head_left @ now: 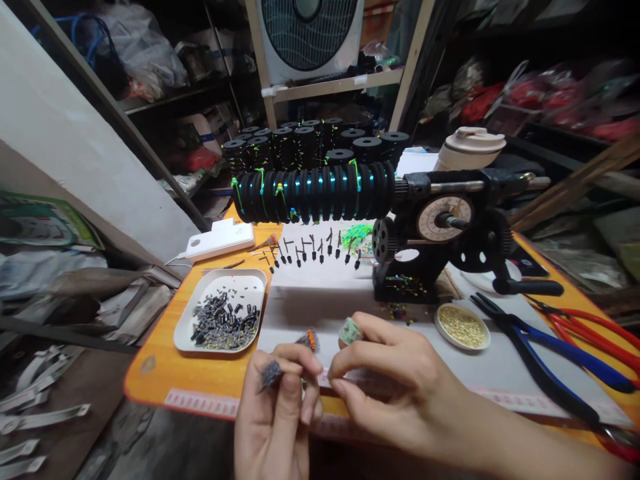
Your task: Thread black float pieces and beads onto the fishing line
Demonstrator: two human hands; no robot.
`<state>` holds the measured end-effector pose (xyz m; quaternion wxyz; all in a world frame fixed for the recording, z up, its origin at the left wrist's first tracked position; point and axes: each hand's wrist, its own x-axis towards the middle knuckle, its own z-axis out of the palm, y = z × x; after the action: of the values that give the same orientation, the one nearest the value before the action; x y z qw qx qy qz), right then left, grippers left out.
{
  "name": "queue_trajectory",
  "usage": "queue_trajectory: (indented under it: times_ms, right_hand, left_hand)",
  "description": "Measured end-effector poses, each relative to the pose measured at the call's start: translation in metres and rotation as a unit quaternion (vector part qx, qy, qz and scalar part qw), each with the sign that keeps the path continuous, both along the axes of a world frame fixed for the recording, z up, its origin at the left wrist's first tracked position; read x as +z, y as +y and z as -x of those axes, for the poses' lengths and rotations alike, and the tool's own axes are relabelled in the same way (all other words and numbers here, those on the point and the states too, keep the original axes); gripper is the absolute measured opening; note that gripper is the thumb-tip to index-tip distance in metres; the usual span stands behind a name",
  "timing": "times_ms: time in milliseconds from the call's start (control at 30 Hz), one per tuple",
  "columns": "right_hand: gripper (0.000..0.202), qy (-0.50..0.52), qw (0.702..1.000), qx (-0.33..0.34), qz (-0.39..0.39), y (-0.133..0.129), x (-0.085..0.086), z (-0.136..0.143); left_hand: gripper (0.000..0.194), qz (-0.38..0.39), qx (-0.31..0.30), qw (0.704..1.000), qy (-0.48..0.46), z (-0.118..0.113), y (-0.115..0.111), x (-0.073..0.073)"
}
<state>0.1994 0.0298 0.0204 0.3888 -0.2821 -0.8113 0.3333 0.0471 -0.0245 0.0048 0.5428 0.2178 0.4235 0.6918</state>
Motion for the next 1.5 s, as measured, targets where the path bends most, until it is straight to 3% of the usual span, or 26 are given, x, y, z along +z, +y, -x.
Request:
queue_trajectory:
  times_ms: [133, 267, 433, 533, 600, 667, 733, 833, 933, 1100, 1267, 1367, 1500]
  right_hand:
    - [0.013, 0.011, 1.000, -0.015, 0.000, 0.004, 0.003, -0.004]
    - [0.014, 0.035, 0.999, -0.032, 0.003, 0.008, 0.009, -0.007]
    - [0.011, -0.003, 0.998, -0.047, 0.043, 0.007, 0.009, -0.008]
    - [0.012, -0.012, 0.997, -0.061, 0.045, 0.008, 0.006, -0.008]
    - [0.013, -0.010, 0.997, -0.070, 0.032, 0.008, 0.004, -0.007]
    - [0.013, 0.002, 0.997, -0.078, 0.015, 0.009, 0.004, -0.006]
    - [0.013, 0.021, 0.997, -0.080, 0.003, 0.009, 0.005, -0.005]
    - [0.013, 0.036, 0.996, -0.082, -0.004, 0.008, 0.005, -0.003]
    - [0.012, 0.045, 0.995, -0.093, 0.005, 0.007, 0.003, -0.001]
    - [0.012, 0.065, 0.992, -0.108, 0.016, 0.007, -0.001, 0.001]
    - [0.011, 0.057, 0.992, -0.112, 0.009, 0.006, -0.001, 0.000]
    - [0.010, 0.048, 0.993, -0.104, 0.000, 0.005, 0.000, -0.001]
    - [0.012, 0.045, 0.993, -0.103, -0.027, 0.005, 0.002, -0.001]
  left_hand:
    - [0.027, -0.076, 0.066, 0.995, 0.014, 0.014, 0.001, 0.004]
    - [0.014, -0.108, 0.043, 0.965, 0.236, 0.042, 0.006, 0.006]
    - [0.009, -0.038, -0.058, 0.839, 0.540, 0.065, 0.019, 0.002]
    - [0.004, -0.026, -0.135, 0.765, 0.630, 0.064, 0.030, 0.000]
    - [0.008, -0.027, -0.149, 0.746, 0.648, 0.060, 0.035, 0.001]
    - [0.016, -0.043, -0.127, 0.772, 0.621, 0.053, 0.036, 0.001]
    - [0.013, -0.049, -0.096, 0.832, 0.544, 0.046, 0.034, 0.002]
    - [0.011, 0.006, -0.087, 0.914, 0.395, 0.033, 0.027, 0.003]
    - [0.019, 0.045, -0.078, 0.951, 0.296, 0.019, 0.021, 0.002]
    - [0.017, -0.026, -0.045, 0.968, 0.247, 0.002, 0.020, -0.003]
    - [0.013, -0.125, -0.005, 0.937, 0.327, 0.000, 0.020, -0.008]
    - [0.004, -0.071, 0.001, 0.943, 0.324, -0.001, 0.018, -0.008]
    - [0.027, 0.071, -0.046, 0.978, 0.188, 0.000, 0.016, -0.005]
